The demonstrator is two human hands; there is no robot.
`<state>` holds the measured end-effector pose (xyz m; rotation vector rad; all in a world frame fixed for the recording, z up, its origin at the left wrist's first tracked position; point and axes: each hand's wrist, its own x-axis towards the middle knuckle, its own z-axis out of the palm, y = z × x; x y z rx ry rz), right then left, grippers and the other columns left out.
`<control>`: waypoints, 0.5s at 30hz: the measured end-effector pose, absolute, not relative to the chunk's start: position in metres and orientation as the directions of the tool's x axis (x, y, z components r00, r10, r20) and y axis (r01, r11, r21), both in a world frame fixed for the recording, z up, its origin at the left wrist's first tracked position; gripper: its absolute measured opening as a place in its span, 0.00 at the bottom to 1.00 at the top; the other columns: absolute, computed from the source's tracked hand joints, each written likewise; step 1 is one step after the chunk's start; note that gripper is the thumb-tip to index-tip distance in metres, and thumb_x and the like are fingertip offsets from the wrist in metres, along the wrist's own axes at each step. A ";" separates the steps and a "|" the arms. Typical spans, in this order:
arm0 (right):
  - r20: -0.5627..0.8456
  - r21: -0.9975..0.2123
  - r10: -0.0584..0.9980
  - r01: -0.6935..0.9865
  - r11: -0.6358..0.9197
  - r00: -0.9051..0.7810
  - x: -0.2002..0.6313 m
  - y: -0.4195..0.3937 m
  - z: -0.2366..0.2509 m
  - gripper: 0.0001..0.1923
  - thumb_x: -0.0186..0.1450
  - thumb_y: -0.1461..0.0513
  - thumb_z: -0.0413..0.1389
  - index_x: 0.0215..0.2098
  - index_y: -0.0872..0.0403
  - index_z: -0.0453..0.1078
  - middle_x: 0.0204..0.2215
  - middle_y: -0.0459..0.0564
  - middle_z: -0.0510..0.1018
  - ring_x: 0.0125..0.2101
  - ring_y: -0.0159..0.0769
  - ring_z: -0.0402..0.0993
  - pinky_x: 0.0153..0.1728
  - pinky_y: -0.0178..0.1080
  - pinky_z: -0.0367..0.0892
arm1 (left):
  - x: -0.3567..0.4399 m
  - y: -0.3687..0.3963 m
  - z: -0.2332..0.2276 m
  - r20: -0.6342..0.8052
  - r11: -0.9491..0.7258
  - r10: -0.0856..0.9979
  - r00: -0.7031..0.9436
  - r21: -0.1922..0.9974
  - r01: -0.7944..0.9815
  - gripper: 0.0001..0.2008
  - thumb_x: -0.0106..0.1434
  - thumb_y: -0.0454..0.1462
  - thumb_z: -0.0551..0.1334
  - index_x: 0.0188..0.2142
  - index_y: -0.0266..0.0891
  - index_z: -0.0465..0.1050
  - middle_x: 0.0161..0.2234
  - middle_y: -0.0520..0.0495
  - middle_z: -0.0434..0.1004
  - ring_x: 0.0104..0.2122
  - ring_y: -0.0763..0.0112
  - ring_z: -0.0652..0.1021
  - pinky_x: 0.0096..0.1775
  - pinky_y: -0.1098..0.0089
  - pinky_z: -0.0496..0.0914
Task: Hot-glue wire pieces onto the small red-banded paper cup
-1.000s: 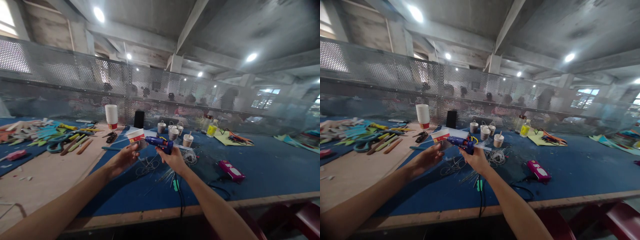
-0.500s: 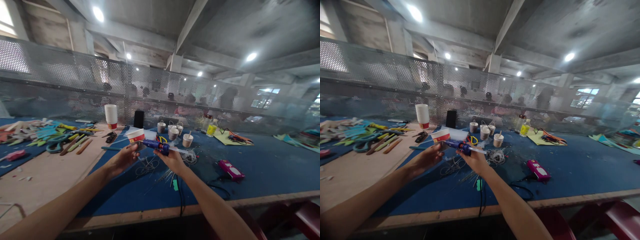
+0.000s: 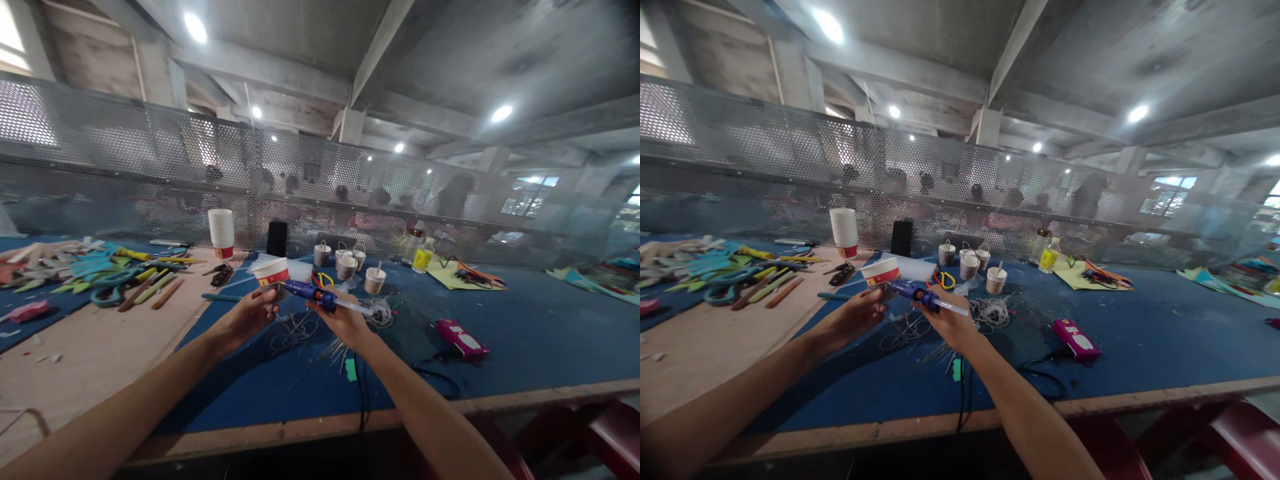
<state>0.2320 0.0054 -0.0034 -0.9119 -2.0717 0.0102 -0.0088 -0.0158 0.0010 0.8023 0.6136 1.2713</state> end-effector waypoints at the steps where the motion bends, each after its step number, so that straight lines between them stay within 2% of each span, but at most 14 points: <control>1: 0.696 -0.303 0.609 0.614 0.729 -0.380 0.232 0.004 -0.002 0.12 0.70 0.52 0.57 0.40 0.51 0.72 0.28 0.48 0.80 0.26 0.39 0.76 0.28 0.36 0.65 | -0.009 -0.015 0.001 0.031 0.098 0.978 0.207 0.805 -0.585 0.14 0.54 0.31 0.75 0.40 0.34 0.80 0.30 0.49 0.80 0.24 0.76 0.78 0.25 0.79 0.73; 7: 0.671 -0.283 0.620 0.631 0.722 -0.407 0.233 -0.002 0.004 0.10 0.70 0.53 0.57 0.41 0.52 0.70 0.30 0.49 0.81 0.30 0.42 0.79 0.29 0.35 0.65 | -0.008 -0.016 0.002 0.030 0.092 0.980 0.194 0.804 -0.588 0.15 0.54 0.29 0.74 0.43 0.34 0.80 0.32 0.48 0.81 0.24 0.76 0.78 0.27 0.78 0.74; 15: 0.683 -0.256 0.602 0.636 0.728 -0.413 0.233 -0.002 0.003 0.09 0.70 0.54 0.57 0.40 0.52 0.69 0.29 0.48 0.81 0.28 0.41 0.78 0.28 0.35 0.63 | -0.009 -0.016 0.001 0.027 0.099 0.979 0.200 0.800 -0.592 0.14 0.54 0.29 0.74 0.41 0.36 0.80 0.33 0.48 0.82 0.25 0.75 0.79 0.26 0.78 0.74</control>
